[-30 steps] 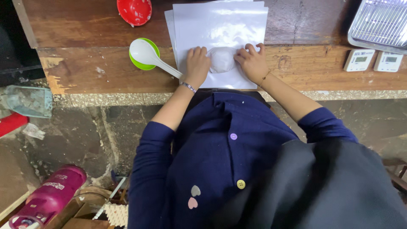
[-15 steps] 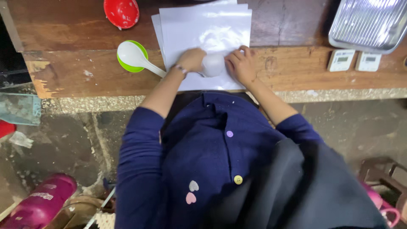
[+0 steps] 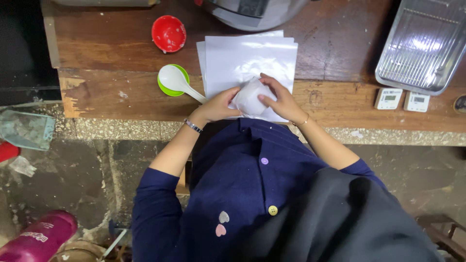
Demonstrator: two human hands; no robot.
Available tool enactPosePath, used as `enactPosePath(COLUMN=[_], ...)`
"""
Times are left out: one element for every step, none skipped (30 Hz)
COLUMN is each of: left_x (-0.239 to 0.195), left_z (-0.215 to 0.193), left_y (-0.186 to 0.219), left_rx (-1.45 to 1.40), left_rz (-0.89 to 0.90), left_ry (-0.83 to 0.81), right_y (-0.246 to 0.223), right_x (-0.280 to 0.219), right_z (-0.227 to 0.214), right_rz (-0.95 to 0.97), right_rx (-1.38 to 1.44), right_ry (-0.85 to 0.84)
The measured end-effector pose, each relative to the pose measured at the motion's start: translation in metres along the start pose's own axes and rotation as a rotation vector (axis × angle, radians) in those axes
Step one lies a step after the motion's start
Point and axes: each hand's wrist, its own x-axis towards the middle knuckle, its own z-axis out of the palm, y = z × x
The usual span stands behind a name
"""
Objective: The person scoops rice from a large cooker into a green bowl using a paddle, flips the rice onto a paper sheet, and folds the paper to create a ball. They then place the wrapped rice ball into a cooler and repeat the process with more rice.
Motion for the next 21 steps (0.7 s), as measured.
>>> enactPosePath(left_x=[-0.006, -0.01, -0.016, -0.023, -0.03, -0.038, -0.047, -0.056, -0.067, -0.078, -0.087, -0.096, -0.105, -0.114, -0.12, -0.124, -0.126, -0.126, -0.127, -0.127, -0.127], left_z=[-0.002, -0.004, -0.007, -0.01, -0.012, -0.014, -0.017, -0.019, -0.02, -0.021, -0.024, -0.028, -0.03, -0.031, -0.032, -0.035, -0.038, -0.041, -0.044, -0.047, -0.052], left_y=[0.005, 0.01, 0.016, 0.023, 0.031, 0.039, 0.048, 0.058, 0.067, 0.076, 0.084, 0.09, 0.093, 0.094, 0.094, 0.092, 0.088, 0.083, 0.076, 0.068, 0.06], left_rx=[0.026, 0.087, 0.147, 0.208, 0.234, 0.261, 0.289, 0.349, 0.409, 0.469, 0.707, 0.947, 1.185, 1.294, 1.405, 1.515, 1.411, 1.305, 1.2, 0.886, 0.576], left_rz=[-0.002, 0.011, 0.022, 0.032, 0.053, 0.074, 0.094, 0.073, 0.051, 0.027, 0.163, 0.3, 0.437, 0.447, 0.461, 0.474, 0.406, 0.34, 0.274, 0.271, 0.265], left_ry=[0.012, 0.014, 0.018, 0.022, 0.072, 0.122, 0.172, 0.298, 0.422, 0.546, 0.625, 0.698, 0.759, 0.838, 0.918, 0.999, 0.951, 0.902, 0.85, 0.82, 0.774], right_y=[0.0, 0.001, 0.003, 0.004, 0.005, 0.006, 0.005, 0.004, 0.002, -0.001, -0.005, -0.009, -0.013, -0.018, -0.023, -0.029, -0.035, -0.04, -0.045, -0.05, -0.054], right_x=[0.004, 0.008, 0.012, 0.017, 0.022, 0.028, 0.034, 0.04, 0.045, 0.049, 0.054, 0.059, 0.061, 0.063, 0.066, 0.069, 0.073, 0.078, 0.081, 0.084, 0.087], right_z=[0.006, 0.012, 0.018, 0.024, 0.029, 0.033, 0.037, 0.04, 0.044, 0.048, 0.054, 0.061, 0.069, 0.078, 0.086, 0.096, 0.105, 0.113, 0.122, 0.13, 0.139], right_rz=[0.138, 0.277, 0.295, 0.314, 0.333, 0.362, 0.392, 0.422, 0.437, 0.453, 0.467, 0.453, 0.442, 0.432, 0.414, 0.396, 0.377, 0.359, 0.342, 0.325, 0.312], right_rx=[0.162, 0.324, 0.412, 0.501, 0.589, 0.645, 0.701, 0.757, 0.81, 0.863, 0.917, 0.934, 0.951, 0.968, 0.975, 0.983, 0.989, 0.964, 0.941, 0.919, 0.916], right_ry=[-0.045, -0.089, -0.097, -0.105, -0.115, -0.134, -0.154, -0.174, -0.151, -0.127, -0.101, -0.109, -0.115, -0.121, -0.119, -0.117, -0.114, -0.105, -0.096, -0.088, -0.072])
